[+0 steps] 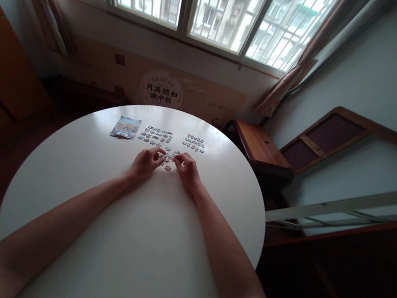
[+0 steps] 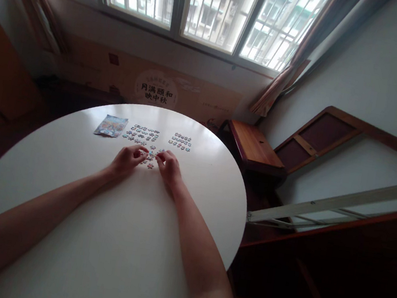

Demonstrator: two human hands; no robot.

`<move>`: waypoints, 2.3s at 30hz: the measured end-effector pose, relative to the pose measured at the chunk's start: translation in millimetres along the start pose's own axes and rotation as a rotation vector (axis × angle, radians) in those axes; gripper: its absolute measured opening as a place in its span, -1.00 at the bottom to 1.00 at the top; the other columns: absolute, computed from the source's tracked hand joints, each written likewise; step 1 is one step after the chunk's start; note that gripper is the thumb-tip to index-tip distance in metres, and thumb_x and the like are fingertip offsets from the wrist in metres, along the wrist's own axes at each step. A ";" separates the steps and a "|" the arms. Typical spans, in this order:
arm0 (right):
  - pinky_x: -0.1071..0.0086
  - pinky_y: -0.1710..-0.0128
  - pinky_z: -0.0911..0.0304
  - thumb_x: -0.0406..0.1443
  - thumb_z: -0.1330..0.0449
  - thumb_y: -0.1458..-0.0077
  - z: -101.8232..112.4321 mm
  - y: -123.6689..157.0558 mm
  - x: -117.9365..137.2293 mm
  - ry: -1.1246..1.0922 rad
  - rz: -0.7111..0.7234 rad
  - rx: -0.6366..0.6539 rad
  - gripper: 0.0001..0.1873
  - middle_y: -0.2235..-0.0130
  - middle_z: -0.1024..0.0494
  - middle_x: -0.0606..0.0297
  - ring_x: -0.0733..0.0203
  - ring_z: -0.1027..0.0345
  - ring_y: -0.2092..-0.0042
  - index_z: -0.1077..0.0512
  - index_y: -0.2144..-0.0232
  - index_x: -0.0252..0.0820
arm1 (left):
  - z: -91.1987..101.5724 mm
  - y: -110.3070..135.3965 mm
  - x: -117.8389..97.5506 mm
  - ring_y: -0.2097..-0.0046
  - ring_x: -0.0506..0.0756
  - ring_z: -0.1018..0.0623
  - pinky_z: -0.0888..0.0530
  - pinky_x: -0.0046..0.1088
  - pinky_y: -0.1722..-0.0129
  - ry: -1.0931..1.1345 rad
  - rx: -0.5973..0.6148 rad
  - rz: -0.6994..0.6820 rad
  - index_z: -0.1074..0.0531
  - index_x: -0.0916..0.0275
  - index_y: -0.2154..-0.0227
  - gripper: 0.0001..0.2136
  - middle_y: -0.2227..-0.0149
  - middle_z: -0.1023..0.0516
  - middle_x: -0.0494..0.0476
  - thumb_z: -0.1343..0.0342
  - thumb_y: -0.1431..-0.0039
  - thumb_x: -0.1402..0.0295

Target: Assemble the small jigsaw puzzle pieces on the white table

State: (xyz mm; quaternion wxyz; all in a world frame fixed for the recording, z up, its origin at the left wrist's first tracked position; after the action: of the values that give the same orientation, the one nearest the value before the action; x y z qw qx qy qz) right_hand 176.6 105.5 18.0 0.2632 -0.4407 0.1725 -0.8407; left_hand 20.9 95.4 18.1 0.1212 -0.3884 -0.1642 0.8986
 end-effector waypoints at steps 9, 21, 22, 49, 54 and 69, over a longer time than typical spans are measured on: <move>0.45 0.30 -0.21 -0.34 -0.13 -0.10 -3.6 -0.2 -0.1 -0.017 0.018 0.022 -0.90 0.38 -0.42 0.31 0.34 -0.28 0.37 -0.45 0.40 -0.21 | -5.4 0.0 1.9 0.58 -0.05 -0.30 -0.18 -0.56 0.54 -0.007 0.035 -0.062 -0.51 0.24 0.32 -0.75 0.64 -0.33 -0.06 -0.06 -0.11 0.18; 0.45 0.31 -0.23 -0.32 -0.14 -0.09 -2.0 0.0 2.4 -0.011 -0.022 0.026 -0.89 0.38 -0.41 0.31 0.35 -0.30 0.38 -0.45 0.40 -0.23 | -6.3 0.2 1.3 0.57 -0.05 -0.32 -0.20 -0.56 0.52 -0.014 0.050 -0.089 -0.50 0.25 0.32 -0.73 0.62 -0.37 -0.04 -0.03 -0.13 0.17; 0.45 0.31 -0.24 -0.33 -0.14 -0.09 -2.2 -0.1 1.9 -0.012 -0.023 0.026 -0.89 0.38 -0.41 0.31 0.35 -0.30 0.38 -0.45 0.40 -0.22 | -6.4 0.2 1.2 0.56 -0.05 -0.32 -0.21 -0.56 0.52 -0.013 0.051 -0.091 -0.50 0.25 0.32 -0.73 0.62 -0.38 -0.03 -0.03 -0.13 0.17; 0.44 0.31 -0.23 -0.33 -0.15 -0.08 -2.5 0.0 -2.1 -0.015 -0.028 0.015 -0.90 0.38 -0.42 0.31 0.34 -0.30 0.37 -0.47 0.41 -0.21 | -3.9 0.9 -2.2 0.56 -0.04 -0.32 -0.21 -0.55 0.53 -0.011 0.043 -0.074 -0.50 0.25 0.33 -0.73 0.62 -0.38 -0.03 -0.02 -0.12 0.17; 0.45 0.31 -0.23 -0.34 -0.16 -0.07 -1.9 0.0 -2.4 -0.002 -0.035 0.011 -0.91 0.39 -0.42 0.32 0.35 -0.30 0.39 -0.47 0.41 -0.22 | -3.9 1.1 -1.7 0.57 -0.05 -0.31 -0.20 -0.55 0.53 -0.019 0.042 -0.080 -0.49 0.25 0.34 -0.74 0.62 -0.37 -0.04 -0.02 -0.13 0.17; 0.46 0.32 -0.22 -0.33 -0.14 -0.08 -2.6 -0.1 -0.8 -0.003 -0.020 0.016 -0.89 0.41 -0.40 0.32 0.36 -0.28 0.40 -0.46 0.43 -0.22 | -4.4 1.0 -1.6 0.57 -0.04 -0.32 -0.20 -0.55 0.53 -0.013 0.050 -0.071 -0.49 0.25 0.34 -0.74 0.62 -0.38 -0.03 -0.02 -0.12 0.18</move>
State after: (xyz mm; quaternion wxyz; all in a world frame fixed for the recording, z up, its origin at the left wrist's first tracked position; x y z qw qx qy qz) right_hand 174.8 106.1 16.1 0.2584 -0.4414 0.1612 -0.8440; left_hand 25.1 94.8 15.9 0.1615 -0.3735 -0.1562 0.9000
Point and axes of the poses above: each hand's wrist, its own y-axis away from the middle knuckle, its own z-axis out of the back of the hand, x = y × z, the point moved 7 cm from there along -y, towards the middle knuckle
